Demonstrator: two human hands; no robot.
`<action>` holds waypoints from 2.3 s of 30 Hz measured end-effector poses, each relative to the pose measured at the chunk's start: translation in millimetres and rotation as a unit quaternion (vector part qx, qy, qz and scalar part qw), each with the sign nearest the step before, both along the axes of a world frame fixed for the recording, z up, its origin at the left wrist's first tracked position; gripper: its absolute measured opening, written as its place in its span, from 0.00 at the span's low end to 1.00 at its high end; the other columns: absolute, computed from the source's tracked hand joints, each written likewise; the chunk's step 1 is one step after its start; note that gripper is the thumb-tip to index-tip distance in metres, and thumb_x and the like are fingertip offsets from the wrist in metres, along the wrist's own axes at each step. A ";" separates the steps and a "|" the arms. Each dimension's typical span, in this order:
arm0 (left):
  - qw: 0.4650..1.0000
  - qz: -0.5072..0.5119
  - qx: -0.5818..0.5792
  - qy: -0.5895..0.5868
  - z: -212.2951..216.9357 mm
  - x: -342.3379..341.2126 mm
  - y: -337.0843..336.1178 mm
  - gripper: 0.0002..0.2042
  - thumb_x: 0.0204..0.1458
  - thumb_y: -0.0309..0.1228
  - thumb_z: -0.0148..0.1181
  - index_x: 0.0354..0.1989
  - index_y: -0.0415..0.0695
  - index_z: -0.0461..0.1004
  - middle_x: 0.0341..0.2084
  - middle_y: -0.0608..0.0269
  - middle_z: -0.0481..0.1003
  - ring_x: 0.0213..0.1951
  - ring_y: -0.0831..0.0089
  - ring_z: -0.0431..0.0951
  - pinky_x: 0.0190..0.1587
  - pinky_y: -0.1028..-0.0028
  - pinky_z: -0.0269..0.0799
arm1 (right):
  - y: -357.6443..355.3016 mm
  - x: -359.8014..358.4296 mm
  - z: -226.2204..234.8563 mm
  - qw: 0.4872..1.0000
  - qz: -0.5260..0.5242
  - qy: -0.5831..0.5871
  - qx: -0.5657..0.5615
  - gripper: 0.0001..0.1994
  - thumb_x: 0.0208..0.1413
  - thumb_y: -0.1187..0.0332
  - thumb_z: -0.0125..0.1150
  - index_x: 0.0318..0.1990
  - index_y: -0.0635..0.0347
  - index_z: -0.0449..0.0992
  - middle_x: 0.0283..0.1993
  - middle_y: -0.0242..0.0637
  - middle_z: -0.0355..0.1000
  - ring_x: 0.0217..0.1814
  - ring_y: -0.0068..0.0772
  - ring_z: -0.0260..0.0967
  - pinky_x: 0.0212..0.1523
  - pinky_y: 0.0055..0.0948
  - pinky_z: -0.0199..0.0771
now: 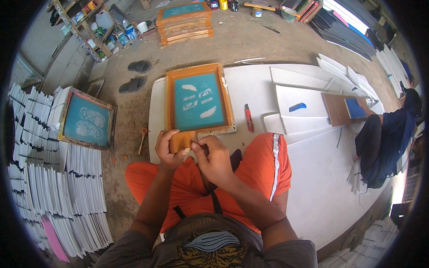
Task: The person sits on the floor and assembles a screen printing frame by applying masking tape to the edges of a wooden frame with a teal screen. They use a utility knife to trim the tape and ensure a tight seal around the frame.
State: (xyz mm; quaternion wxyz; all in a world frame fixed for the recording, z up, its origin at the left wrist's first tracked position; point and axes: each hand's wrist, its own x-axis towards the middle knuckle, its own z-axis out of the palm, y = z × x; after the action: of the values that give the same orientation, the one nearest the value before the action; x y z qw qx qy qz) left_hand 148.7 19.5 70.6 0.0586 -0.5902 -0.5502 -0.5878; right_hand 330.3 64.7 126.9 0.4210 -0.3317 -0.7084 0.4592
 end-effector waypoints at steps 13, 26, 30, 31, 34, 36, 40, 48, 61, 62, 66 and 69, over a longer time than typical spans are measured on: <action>0.998 -0.012 -0.002 -0.065 -9.3 5.5 1.8 0.35 0.54 0.59 0.69 0.51 0.35 0.75 0.37 0.57 0.73 0.36 0.68 0.75 0.38 0.69 0.72 | 6.3 -0.8 -9.4 0.997 0.018 -0.048 -0.060 0.05 0.69 0.75 0.57 0.39 0.67 0.71 0.32 0.40 0.73 0.31 0.26 0.76 0.32 0.29 0.77; 0.956 -0.046 0.045 -0.286 -41.9 20.9 3.3 0.28 0.63 0.51 0.61 0.55 0.35 0.70 0.46 0.57 0.72 0.48 0.70 0.73 0.53 0.69 0.70 | 24.9 9.5 -33.3 0.936 0.091 0.155 -0.304 0.09 0.76 0.67 0.48 0.40 0.60 0.69 0.36 0.31 0.68 0.35 0.21 0.71 0.42 0.30 0.82; 0.935 -0.081 0.034 -0.343 -61.8 18.3 1.7 0.25 0.68 0.45 0.55 0.61 0.35 0.67 0.52 0.57 0.72 0.53 0.69 0.73 0.59 0.68 0.68 | 26.4 5.8 -40.3 0.943 0.082 0.151 -0.283 0.09 0.76 0.67 0.49 0.41 0.60 0.70 0.35 0.30 0.69 0.36 0.23 0.72 0.45 0.30 0.80; 0.933 -0.073 0.009 -0.352 -67.0 18.9 -1.4 0.25 0.67 0.42 0.56 0.63 0.35 0.67 0.54 0.56 0.71 0.56 0.68 0.72 0.61 0.67 0.66 | 26.4 3.1 -40.3 0.951 0.073 0.138 -0.266 0.08 0.76 0.68 0.50 0.41 0.60 0.70 0.35 0.30 0.70 0.37 0.23 0.73 0.46 0.29 0.80; 0.922 -0.046 -0.067 -0.378 -67.3 26.1 -9.1 0.28 0.63 0.34 0.61 0.69 0.36 0.65 0.61 0.54 0.70 0.63 0.65 0.70 0.67 0.62 0.63 | 29.6 -4.4 -38.7 0.989 0.035 0.013 -0.140 0.08 0.74 0.68 0.52 0.42 0.63 0.71 0.33 0.35 0.73 0.36 0.27 0.75 0.42 0.32 0.79; 0.976 -0.013 -0.094 -0.198 -58.2 28.0 -18.5 0.30 0.58 0.32 0.66 0.68 0.38 0.67 0.61 0.52 0.71 0.63 0.60 0.71 0.67 0.60 0.64 | 29.2 -8.3 -40.4 0.995 0.011 -0.062 -0.074 0.08 0.73 0.69 0.54 0.42 0.64 0.71 0.32 0.42 0.75 0.34 0.34 0.77 0.39 0.36 0.77; 0.989 0.066 -0.132 0.000 -49.4 43.6 -11.7 0.29 0.45 0.32 0.75 0.58 0.41 0.76 0.54 0.52 0.76 0.59 0.51 0.74 0.65 0.52 0.65 | 25.9 -15.5 -47.7 0.989 -0.036 -0.142 0.003 0.07 0.69 0.69 0.57 0.41 0.66 0.72 0.32 0.52 0.76 0.32 0.50 0.77 0.35 0.44 0.75; 0.973 0.160 -0.160 0.042 -53.0 57.2 3.1 0.13 0.45 0.28 0.71 0.41 0.44 0.84 0.44 0.62 0.81 0.50 0.59 0.78 0.54 0.56 0.70 | 26.9 -26.7 -80.4 0.963 -0.086 -0.218 0.133 0.05 0.62 0.69 0.61 0.39 0.62 0.75 0.41 0.50 0.74 0.46 0.58 0.70 0.49 0.52 0.70; 0.958 0.194 -0.195 -0.080 -74.5 52.3 0.8 0.06 0.57 0.31 0.68 0.38 0.43 0.85 0.37 0.59 0.83 0.37 0.58 0.84 0.40 0.68 0.79 | 15.7 -29.5 -99.2 0.981 -0.060 -0.152 0.106 0.15 0.59 0.65 0.65 0.50 0.60 0.73 0.51 0.49 0.71 0.55 0.56 0.68 0.55 0.52 0.68; 0.951 0.192 -0.215 -0.110 -73.7 49.6 -0.1 0.06 0.58 0.31 0.67 0.38 0.41 0.84 0.37 0.57 0.83 0.36 0.59 0.84 0.40 0.68 0.79 | 12.7 -26.2 -101.3 0.987 -0.062 -0.115 0.091 0.18 0.58 0.65 0.67 0.53 0.60 0.72 0.51 0.50 0.72 0.56 0.57 0.68 0.57 0.53 0.67; 0.922 0.132 -0.247 -0.266 -63.6 47.3 -0.6 0.10 0.62 0.32 0.67 0.38 0.36 0.83 0.34 0.55 0.82 0.34 0.65 0.83 0.39 0.70 0.77 | 6.8 -3.4 -114.8 0.995 -0.017 -0.095 0.037 0.28 0.51 0.68 0.72 0.59 0.64 0.68 0.48 0.49 0.73 0.54 0.57 0.70 0.57 0.46 0.70; 0.924 0.078 -0.187 -0.324 -66.6 49.1 4.7 0.11 0.62 0.33 0.68 0.39 0.33 0.83 0.32 0.60 0.81 0.33 0.72 0.80 0.37 0.73 0.75 | 13.2 5.2 -115.4 0.986 0.034 -0.149 -0.060 0.29 0.46 0.69 0.73 0.58 0.64 0.70 0.48 0.51 0.73 0.51 0.58 0.73 0.54 0.45 0.74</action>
State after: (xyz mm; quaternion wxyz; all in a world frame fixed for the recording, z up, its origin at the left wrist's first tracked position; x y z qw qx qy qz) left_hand 197.8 24.2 4.0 -0.1889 -0.3223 -0.6838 -0.6268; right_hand 335.5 77.9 11.6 0.2739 -0.3968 -0.7454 0.4603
